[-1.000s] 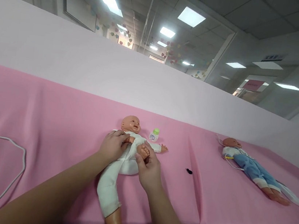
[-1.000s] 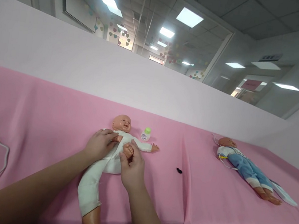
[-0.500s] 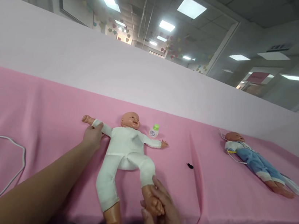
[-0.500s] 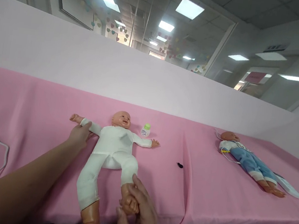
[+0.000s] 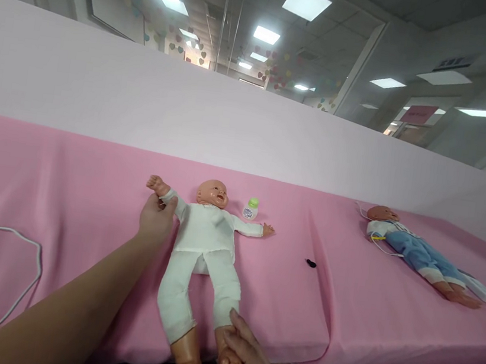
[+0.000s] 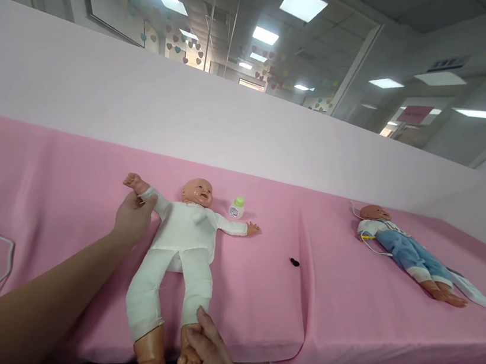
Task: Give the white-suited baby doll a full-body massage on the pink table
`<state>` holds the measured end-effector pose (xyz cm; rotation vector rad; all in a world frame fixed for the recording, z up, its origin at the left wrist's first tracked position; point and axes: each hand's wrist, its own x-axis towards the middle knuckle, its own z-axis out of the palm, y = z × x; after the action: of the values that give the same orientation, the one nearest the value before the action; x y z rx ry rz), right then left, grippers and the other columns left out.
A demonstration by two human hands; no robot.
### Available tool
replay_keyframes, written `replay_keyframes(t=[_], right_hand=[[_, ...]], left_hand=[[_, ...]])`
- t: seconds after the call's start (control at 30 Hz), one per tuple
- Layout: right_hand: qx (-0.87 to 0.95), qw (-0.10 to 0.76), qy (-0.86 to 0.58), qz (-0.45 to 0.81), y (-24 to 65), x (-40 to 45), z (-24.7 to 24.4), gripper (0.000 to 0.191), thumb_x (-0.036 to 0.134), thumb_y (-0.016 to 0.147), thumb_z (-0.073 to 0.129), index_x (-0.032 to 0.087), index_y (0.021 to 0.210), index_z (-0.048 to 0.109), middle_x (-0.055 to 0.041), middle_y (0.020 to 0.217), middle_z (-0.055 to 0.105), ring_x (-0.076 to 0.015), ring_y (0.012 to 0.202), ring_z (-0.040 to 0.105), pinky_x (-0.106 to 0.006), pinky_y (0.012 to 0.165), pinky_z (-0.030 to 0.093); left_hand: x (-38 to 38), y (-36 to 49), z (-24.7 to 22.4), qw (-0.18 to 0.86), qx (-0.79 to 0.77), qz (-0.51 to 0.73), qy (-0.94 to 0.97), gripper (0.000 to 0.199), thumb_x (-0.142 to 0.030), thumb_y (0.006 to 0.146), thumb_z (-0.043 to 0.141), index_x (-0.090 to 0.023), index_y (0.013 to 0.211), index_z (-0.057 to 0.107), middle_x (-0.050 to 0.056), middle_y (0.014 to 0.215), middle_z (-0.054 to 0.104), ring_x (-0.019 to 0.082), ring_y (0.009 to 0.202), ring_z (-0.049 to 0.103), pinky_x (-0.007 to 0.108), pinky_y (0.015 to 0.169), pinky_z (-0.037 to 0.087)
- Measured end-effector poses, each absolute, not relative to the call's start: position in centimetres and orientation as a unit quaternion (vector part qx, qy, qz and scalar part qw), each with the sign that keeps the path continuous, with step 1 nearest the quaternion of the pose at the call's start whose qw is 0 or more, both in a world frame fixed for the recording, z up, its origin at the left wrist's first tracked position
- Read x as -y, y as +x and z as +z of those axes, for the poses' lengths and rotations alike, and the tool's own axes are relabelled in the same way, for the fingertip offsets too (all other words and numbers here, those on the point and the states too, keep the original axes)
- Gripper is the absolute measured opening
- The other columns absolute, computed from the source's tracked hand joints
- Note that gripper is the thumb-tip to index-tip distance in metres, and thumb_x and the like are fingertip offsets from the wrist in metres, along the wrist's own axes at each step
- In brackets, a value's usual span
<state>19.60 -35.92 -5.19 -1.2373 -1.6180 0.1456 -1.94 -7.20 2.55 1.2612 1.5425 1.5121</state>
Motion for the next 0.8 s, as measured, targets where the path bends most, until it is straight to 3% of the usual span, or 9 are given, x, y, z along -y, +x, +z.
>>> replay_keyframes(t=[0.2,0.4,0.53,0.7,0.8], right_hand=[[0.692,0.518,-0.502,0.038,19.8,33.1,-1.1,0.051,0.021,0.087,0.072,0.026,0.138,0.065,-0.0133,0.146,0.065,-0.032,0.129,0.067,-0.045,0.1,0.064],[0.676,0.528,-0.51,0.066,19.4,28.8,1.5,0.044,0.022,0.094,0.066,0.027,0.137,0.064,-0.0127,0.153,0.059,-0.0288,0.139,0.06,-0.046,0.109,0.058],[0.669,0.521,-0.516,0.118,19.1,26.3,1.8,0.045,0.023,0.095,0.065,0.026,0.139,0.061,-0.0125,0.158,0.054,-0.0284,0.143,0.056,-0.047,0.112,0.056],[0.665,0.508,-0.52,0.17,18.5,24.5,1.4,0.046,0.018,0.095,0.06,0.025,0.141,0.058,-0.0121,0.162,0.048,-0.0265,0.145,0.053,-0.046,0.116,0.051],[0.66,0.518,-0.512,0.183,18.4,24.3,1.3,0.047,0.019,0.096,0.06,0.025,0.142,0.057,-0.0118,0.164,0.045,-0.0262,0.146,0.052,-0.045,0.115,0.052]], left_hand=[[8.8,0.3,2.5,0.178,-0.538,0.47,0.676,0.037,-0.039,0.093,0.06,-0.024,0.127,0.066,0.007,0.115,0.074,0.027,0.105,0.069,0.038,0.09,0.054],[8.9,1.0,1.8,0.06,-0.489,0.371,0.787,0.048,-0.035,0.094,0.058,-0.026,0.141,0.064,0.01,0.147,0.061,0.031,0.135,0.057,0.046,0.113,0.046],[8.8,1.0,1.9,0.027,-0.474,0.306,0.825,0.048,-0.033,0.097,0.056,-0.029,0.143,0.065,0.009,0.151,0.059,0.032,0.14,0.054,0.046,0.114,0.047],[8.2,0.7,1.7,0.014,-0.464,0.257,0.847,0.052,-0.028,0.096,0.054,-0.018,0.146,0.062,0.014,0.157,0.054,0.036,0.149,0.043,0.051,0.121,0.039],[8.0,0.5,1.7,0.05,-0.463,0.285,0.838,0.051,-0.033,0.096,0.054,-0.021,0.146,0.062,0.013,0.156,0.055,0.034,0.145,0.049,0.049,0.116,0.043]])
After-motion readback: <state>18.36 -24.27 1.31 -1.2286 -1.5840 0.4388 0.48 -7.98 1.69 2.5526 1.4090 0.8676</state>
